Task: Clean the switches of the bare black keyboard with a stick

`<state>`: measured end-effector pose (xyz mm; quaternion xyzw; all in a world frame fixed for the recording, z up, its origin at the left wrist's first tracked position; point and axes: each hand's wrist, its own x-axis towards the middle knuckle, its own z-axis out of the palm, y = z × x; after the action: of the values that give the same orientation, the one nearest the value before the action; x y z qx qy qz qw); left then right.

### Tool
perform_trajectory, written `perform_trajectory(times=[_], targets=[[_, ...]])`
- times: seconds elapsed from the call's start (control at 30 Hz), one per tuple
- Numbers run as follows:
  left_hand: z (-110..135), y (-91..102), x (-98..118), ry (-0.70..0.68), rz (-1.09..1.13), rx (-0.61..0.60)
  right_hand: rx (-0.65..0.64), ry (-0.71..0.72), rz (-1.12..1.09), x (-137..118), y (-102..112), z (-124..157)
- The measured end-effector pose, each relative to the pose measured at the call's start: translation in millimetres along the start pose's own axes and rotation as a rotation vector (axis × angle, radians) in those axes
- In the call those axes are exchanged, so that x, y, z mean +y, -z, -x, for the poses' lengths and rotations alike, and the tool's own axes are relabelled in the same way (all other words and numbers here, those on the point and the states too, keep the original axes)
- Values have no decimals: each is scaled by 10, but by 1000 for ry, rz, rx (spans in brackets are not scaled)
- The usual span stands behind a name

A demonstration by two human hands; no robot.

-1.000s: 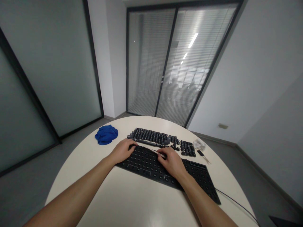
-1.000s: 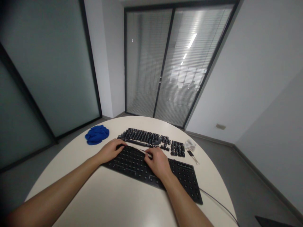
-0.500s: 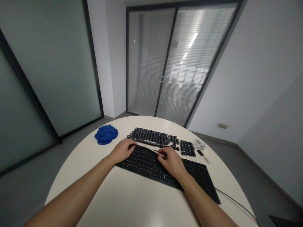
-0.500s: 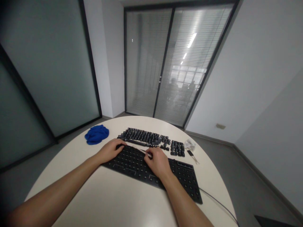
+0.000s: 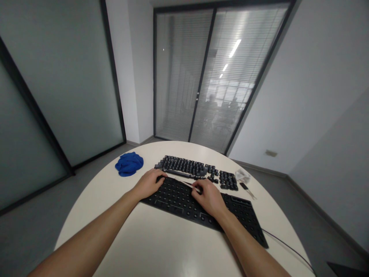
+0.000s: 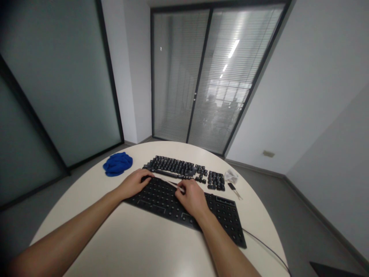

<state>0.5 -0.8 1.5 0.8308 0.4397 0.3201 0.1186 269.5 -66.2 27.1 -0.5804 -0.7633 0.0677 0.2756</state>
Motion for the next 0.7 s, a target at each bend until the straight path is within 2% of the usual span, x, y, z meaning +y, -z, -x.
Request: perform_trajectory(times=[0.7], targets=[[0, -13, -24, -4, 3, -1, -5, 22, -22, -10, -3, 14]])
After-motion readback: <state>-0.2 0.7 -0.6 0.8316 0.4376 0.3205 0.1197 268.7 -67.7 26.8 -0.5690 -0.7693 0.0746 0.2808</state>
